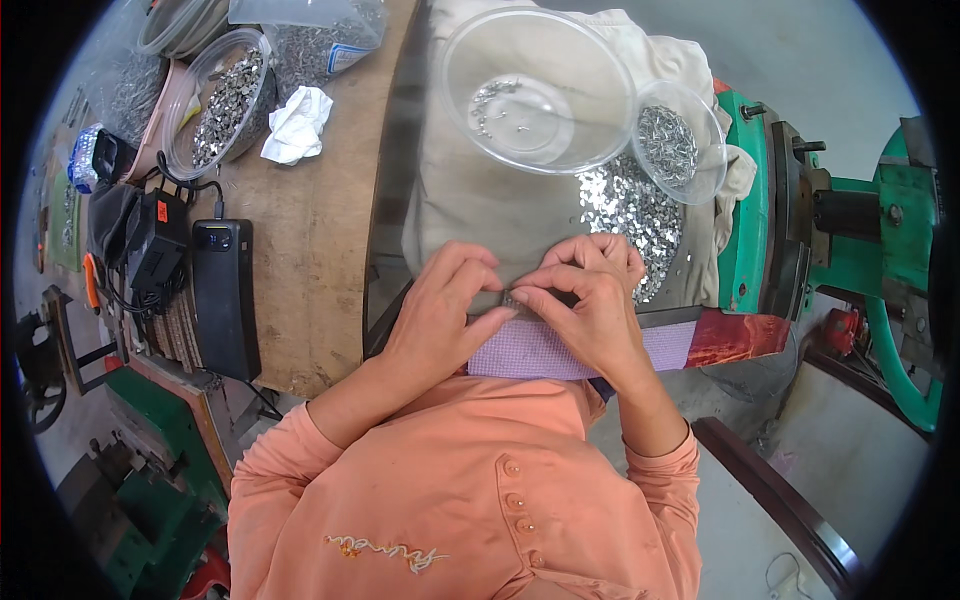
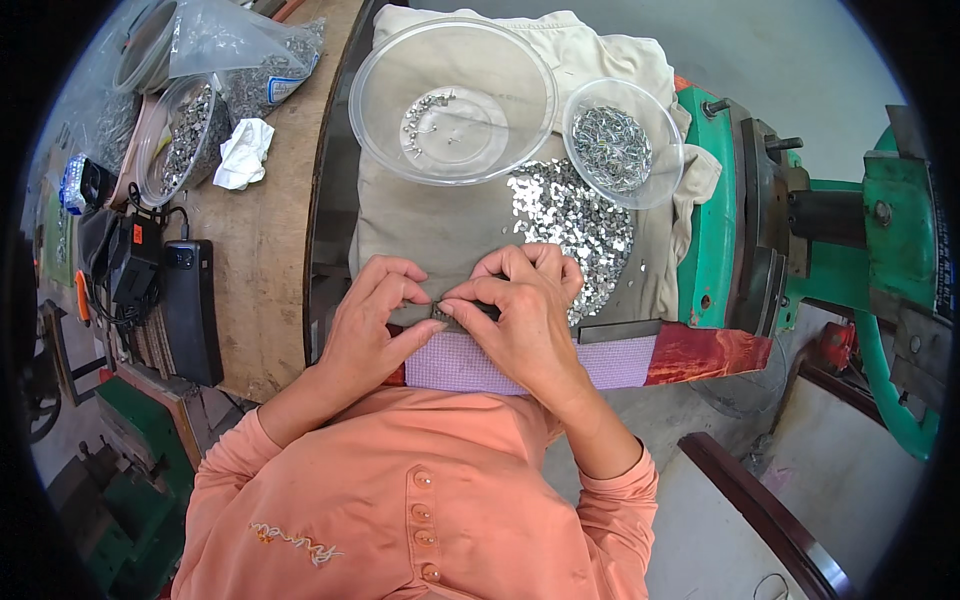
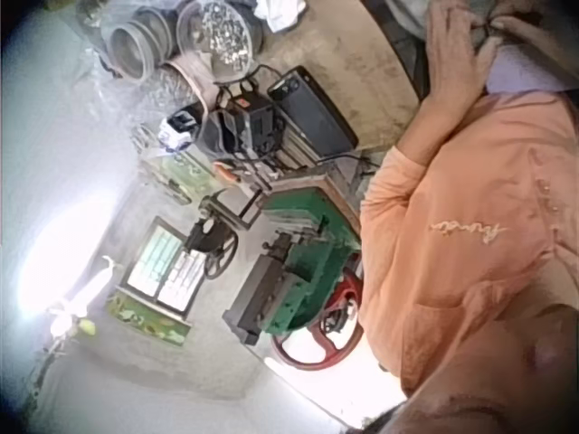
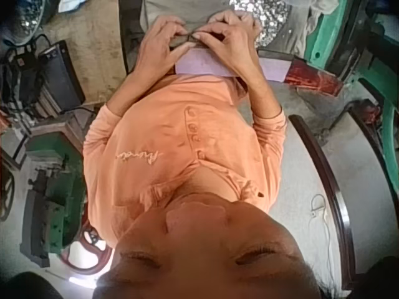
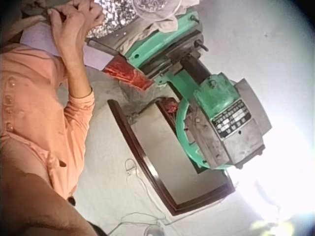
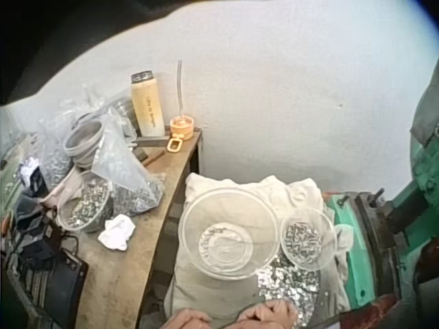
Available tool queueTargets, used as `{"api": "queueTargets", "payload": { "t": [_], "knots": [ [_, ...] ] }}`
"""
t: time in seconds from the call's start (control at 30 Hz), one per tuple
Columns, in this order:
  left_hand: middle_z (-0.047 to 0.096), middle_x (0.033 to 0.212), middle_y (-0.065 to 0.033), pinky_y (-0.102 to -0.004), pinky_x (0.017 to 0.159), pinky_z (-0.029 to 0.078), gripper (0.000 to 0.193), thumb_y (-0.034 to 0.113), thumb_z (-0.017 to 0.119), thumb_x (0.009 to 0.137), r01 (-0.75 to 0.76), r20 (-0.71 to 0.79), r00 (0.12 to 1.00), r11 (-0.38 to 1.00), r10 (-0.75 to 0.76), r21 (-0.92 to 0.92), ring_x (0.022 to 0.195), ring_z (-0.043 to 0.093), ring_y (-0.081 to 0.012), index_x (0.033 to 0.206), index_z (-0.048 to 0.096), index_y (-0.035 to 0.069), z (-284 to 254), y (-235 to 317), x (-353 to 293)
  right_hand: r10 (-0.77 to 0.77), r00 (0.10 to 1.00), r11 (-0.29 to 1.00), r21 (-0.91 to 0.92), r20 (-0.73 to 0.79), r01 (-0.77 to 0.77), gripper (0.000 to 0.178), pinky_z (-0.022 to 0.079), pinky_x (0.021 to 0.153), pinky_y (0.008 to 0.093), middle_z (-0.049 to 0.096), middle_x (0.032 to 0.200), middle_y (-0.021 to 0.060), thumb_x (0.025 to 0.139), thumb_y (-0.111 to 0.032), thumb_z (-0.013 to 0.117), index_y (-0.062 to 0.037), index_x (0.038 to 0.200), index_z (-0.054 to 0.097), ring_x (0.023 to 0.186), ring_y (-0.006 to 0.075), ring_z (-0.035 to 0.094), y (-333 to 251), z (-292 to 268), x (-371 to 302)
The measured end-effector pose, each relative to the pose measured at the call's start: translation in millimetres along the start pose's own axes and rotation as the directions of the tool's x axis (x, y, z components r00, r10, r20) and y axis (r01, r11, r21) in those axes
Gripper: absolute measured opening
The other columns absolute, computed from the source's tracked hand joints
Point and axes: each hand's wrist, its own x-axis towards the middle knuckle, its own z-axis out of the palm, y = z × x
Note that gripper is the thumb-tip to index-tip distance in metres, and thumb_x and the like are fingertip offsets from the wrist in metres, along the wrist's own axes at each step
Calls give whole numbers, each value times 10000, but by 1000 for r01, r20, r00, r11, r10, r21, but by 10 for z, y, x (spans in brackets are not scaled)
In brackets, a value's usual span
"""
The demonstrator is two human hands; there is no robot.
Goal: The person inserts small metal pieces into a slotted metal strip by hand, then positions the loaded strip under a mechanical press machine and operates the press by turning its handle.
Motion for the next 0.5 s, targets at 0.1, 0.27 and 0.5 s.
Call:
{"api": "queueTargets", "payload": {
  "t": [0.1, 0.27, 0.5],
  "knots": [
    [564, 1117, -157, -421, 844, 495, 313, 57, 804, 741, -15, -1, 1000, 1000, 15, -3, 1029, 586, -357, 946, 572, 15, -3, 0, 8, 21, 1000, 1000, -2, -9, -21, 168, 255, 934, 446, 612, 924, -38, 746, -308, 832, -168, 834, 807, 1009, 231, 481, -44, 12, 27],
    [561, 1112, -156, -426, 846, 492, 310, 54, 800, 742, -5, 6, 1000, 1000, 5, -5, 1026, 583, -358, 943, 568, 13, -16, 18, 12, 12, 1000, 1000, -16, 1, -12, 176, 255, 936, 443, 607, 921, -37, 745, -315, 833, -163, 829, 803, 1011, 231, 483, -47, 8, 26],
    [556, 1105, -157, -422, 851, 484, 310, 58, 799, 744, -14, 13, 1000, 1000, 14, -1, 1033, 574, -357, 941, 565, 8, -25, 25, 23, 30, 1000, 999, -33, 3, -29, 172, 252, 942, 432, 609, 923, -36, 757, -309, 823, -158, 836, 801, 1019, 235, 476, -77, 14, 28]
  ]
}}
